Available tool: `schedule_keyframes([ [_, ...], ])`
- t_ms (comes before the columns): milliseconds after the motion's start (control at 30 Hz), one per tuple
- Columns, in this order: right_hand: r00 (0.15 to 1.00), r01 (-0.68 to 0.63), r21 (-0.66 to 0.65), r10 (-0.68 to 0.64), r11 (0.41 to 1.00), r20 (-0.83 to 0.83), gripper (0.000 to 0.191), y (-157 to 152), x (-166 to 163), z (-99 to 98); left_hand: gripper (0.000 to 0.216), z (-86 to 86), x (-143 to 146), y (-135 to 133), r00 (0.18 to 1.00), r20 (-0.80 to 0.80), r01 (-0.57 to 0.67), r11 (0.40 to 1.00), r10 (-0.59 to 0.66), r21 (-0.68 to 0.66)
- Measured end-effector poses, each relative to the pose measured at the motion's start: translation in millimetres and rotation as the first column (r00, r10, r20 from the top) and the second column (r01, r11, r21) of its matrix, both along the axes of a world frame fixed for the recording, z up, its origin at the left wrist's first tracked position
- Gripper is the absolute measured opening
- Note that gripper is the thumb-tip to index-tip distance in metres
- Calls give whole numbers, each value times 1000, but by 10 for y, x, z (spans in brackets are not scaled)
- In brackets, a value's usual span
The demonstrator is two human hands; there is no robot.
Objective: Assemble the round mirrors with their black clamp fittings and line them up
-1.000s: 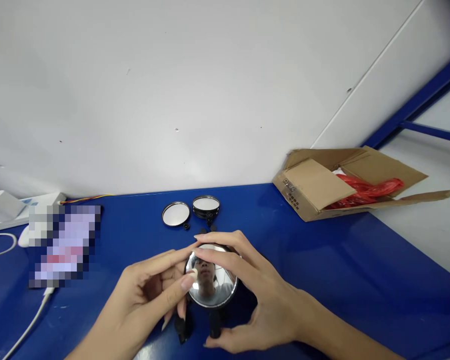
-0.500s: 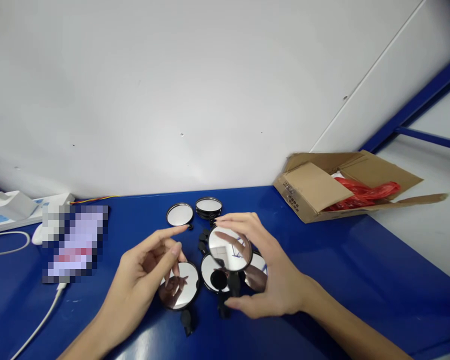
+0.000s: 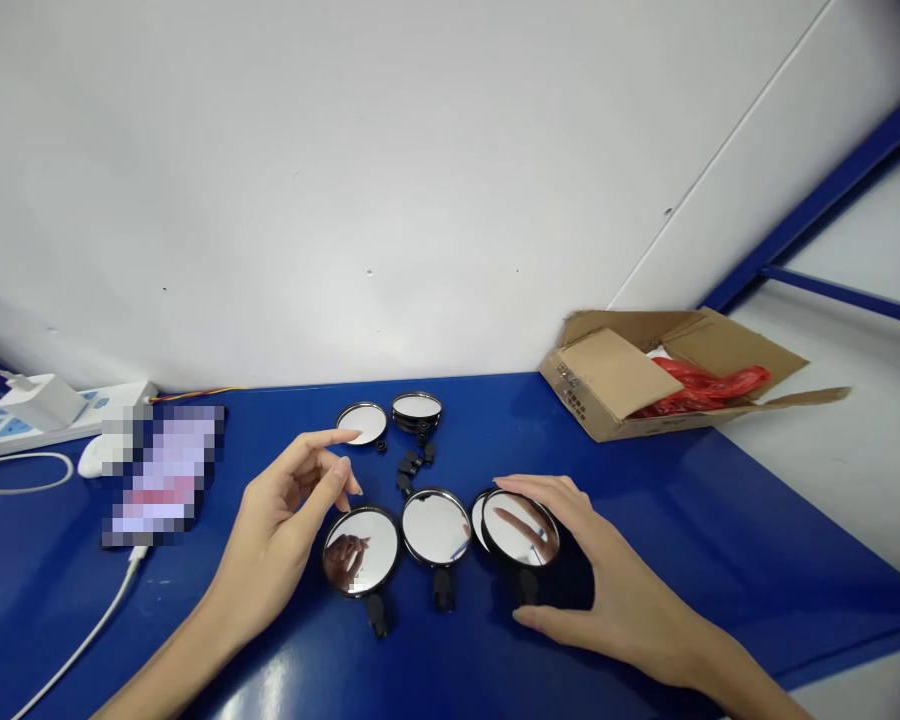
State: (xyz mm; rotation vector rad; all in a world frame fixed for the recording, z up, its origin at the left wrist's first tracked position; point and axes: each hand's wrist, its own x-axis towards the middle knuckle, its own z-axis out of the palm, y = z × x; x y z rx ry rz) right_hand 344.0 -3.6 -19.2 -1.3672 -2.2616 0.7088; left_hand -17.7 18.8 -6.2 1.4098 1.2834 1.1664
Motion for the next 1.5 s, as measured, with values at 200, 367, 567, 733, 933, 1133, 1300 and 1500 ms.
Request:
schedule_keyframes([
  [200,999,-42,-40,42,998,-11,91,48,-66,-11,35,5,-54,52,1000,-12,-26,999,26,40],
  [367,999,-51,-64,52,997,8,88,60,-50,-19,33,-19,-66,59,1000,-21,-19,999,20,26],
  [567,998,-57,-89,59,994,23,87,76,-23,-39,33,-26,-46,70,1000,-27,-6,1000,6,2],
  [733,997,-70,-149,75,986,29,83,96,-28,-29,34,-41,-54,85,999,-36,-6,1000,6,2],
  [933,996,-30,-264,52,964,77,94,84,26,4,38,-99,-69,95,998,-57,-16,1000,17,11],
  [1133,1000,-29,-122,27,992,-13,76,250,50,175,40,-116,-62,83,995,-97,-23,1000,22,-1],
  [1300,995,26,133,-12,991,-102,36,622,-250,349,43,-118,-40,79,993,-116,-23,1000,22,-2],
  [1500,999,36,403,-21,914,-42,18,1038,-638,252,45,-110,-46,84,991,-129,-20,1000,21,10],
])
